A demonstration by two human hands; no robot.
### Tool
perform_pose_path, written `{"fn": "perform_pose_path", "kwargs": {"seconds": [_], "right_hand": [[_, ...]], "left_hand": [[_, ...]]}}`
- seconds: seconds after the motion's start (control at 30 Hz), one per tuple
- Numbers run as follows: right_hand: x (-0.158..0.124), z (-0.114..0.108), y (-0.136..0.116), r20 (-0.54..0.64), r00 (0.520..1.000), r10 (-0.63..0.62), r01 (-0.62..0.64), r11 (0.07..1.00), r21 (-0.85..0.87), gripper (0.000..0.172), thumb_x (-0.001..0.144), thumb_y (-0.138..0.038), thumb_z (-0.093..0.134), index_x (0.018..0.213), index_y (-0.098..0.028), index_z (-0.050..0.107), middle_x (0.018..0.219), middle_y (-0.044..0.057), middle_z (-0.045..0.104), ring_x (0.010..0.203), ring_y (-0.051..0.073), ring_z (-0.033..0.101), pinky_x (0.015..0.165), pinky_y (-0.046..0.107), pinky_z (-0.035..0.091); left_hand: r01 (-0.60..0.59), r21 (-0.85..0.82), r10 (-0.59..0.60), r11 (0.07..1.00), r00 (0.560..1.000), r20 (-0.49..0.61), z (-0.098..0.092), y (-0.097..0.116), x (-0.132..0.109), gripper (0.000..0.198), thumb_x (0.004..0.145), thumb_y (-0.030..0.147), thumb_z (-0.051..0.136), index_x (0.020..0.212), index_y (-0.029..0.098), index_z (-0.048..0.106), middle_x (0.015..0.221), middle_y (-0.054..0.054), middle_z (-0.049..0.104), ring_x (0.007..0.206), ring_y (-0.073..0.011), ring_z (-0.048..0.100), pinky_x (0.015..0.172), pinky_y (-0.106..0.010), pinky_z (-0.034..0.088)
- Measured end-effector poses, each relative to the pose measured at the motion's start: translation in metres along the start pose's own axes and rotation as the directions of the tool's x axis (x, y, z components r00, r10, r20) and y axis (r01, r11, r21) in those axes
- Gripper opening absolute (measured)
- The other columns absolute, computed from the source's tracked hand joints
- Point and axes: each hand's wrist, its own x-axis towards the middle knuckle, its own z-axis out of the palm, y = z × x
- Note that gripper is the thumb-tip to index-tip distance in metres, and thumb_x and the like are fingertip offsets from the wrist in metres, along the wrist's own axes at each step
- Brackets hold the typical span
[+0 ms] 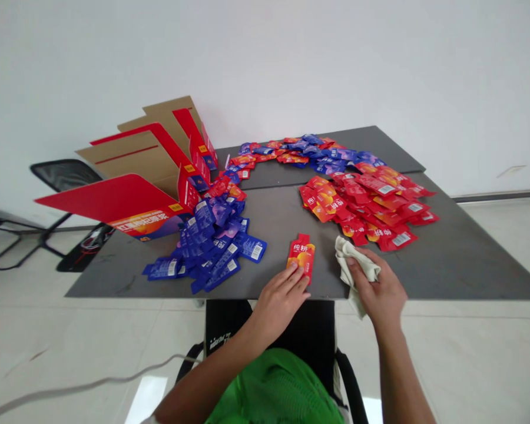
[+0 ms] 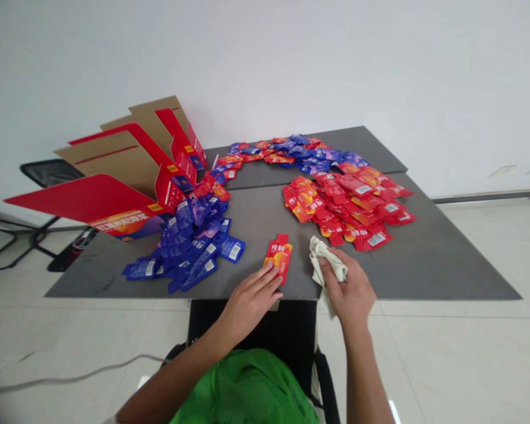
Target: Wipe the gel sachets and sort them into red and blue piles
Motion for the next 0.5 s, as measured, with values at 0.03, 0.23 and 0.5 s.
{"fn": "perform_pose_path", "kwargs": {"seconds": [0.03,0.23,0.5], "right_hand": [[0.000,0.000,0.000,0.003,1.000,0.002,-0.002,1.000,-0.002,0.060,0.094,-0.077,0.061,0.126,-0.029,0.078,0.118,0.007,0.079,0.108,0.031,0.074,0.093,0.040,0.053],[0.005,-0.005,0.000,0.082,0.996,0.029,-0.040,0.991,0.129,0.056,0.092,-0.071,0.070,0.127,-0.027,0.077,0.117,0.007,0.080,0.104,0.028,0.075,0.093,0.040,0.055],[0.038,-0.011,-0.050,0.089,0.828,-0.553,0.537,0.830,0.151,0.033,0.099,-0.038,0.074,0.131,-0.027,0.073,0.125,0.010,0.076,0.111,0.028,0.072,0.099,0.044,0.057]], "left_hand": [[0.002,-0.018,-0.002,1.000,1.000,-0.014,-0.002,0.001,-0.004,0.032,0.109,0.031,0.063,0.131,0.011,0.072,0.141,-0.013,0.074,0.140,-0.0250,0.066,0.118,-0.039,0.057],[0.011,-0.102,-0.013,0.995,1.000,-0.023,-0.004,0.003,-0.024,0.030,0.105,0.025,0.069,0.133,0.015,0.072,0.142,-0.012,0.073,0.142,-0.0248,0.064,0.119,-0.042,0.057],[-0.010,-0.139,0.013,0.990,1.000,0.017,0.006,-0.002,-0.032,0.031,0.109,0.022,0.061,0.139,0.016,0.069,0.148,-0.010,0.070,0.148,-0.0240,0.058,0.121,-0.043,0.053]]}}
